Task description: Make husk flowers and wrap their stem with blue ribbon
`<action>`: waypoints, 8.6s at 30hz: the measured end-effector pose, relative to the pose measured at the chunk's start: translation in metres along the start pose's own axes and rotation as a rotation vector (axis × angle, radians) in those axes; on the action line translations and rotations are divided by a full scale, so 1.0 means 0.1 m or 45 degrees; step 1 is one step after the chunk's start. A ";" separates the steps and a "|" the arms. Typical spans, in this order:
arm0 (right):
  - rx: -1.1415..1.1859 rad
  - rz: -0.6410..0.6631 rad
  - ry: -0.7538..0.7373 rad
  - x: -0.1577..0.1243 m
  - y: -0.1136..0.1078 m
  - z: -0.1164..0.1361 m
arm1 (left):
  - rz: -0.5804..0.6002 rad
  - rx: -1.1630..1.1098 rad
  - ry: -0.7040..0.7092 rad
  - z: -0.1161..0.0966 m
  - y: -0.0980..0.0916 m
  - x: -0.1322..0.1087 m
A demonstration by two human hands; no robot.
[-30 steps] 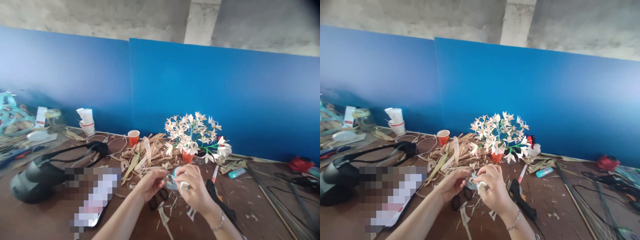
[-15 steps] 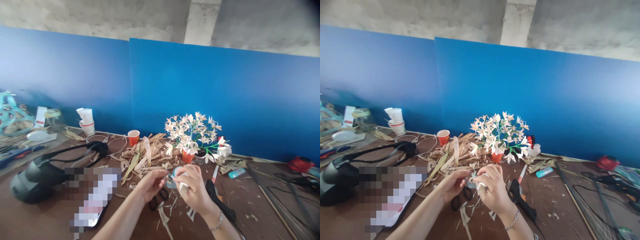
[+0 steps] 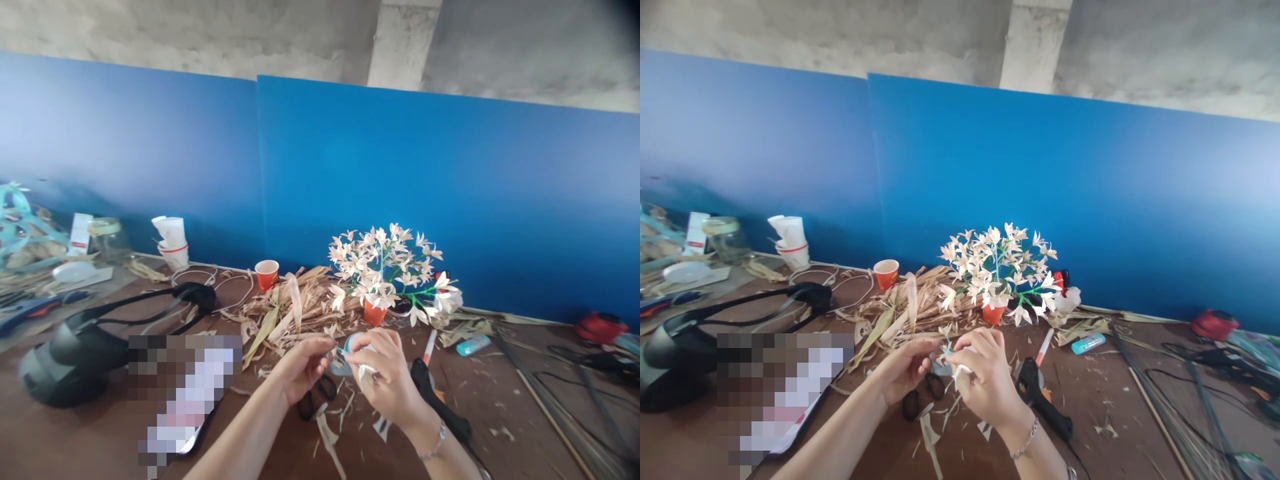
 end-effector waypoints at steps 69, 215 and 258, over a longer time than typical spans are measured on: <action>-0.479 0.082 0.390 0.14 0.25 -0.07 | -0.312 0.443 0.444 -0.16 -0.02 -0.07; 1.460 0.195 1.467 -0.12 0.44 -0.42 | 0.000 0.466 0.561 -0.19 0.07 -0.13; 1.538 -0.026 1.513 -0.16 0.48 -0.46 | -0.023 0.707 0.616 -0.31 0.02 -0.12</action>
Point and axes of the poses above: each hand's wrist, its own x-axis towards the middle knuckle, its own y-axis out of the palm, z = x × y, the point moved 6 cm from there along x, towards the middle knuckle, and after that the axes turned 14 degrees about x, right-handed, at the moved point
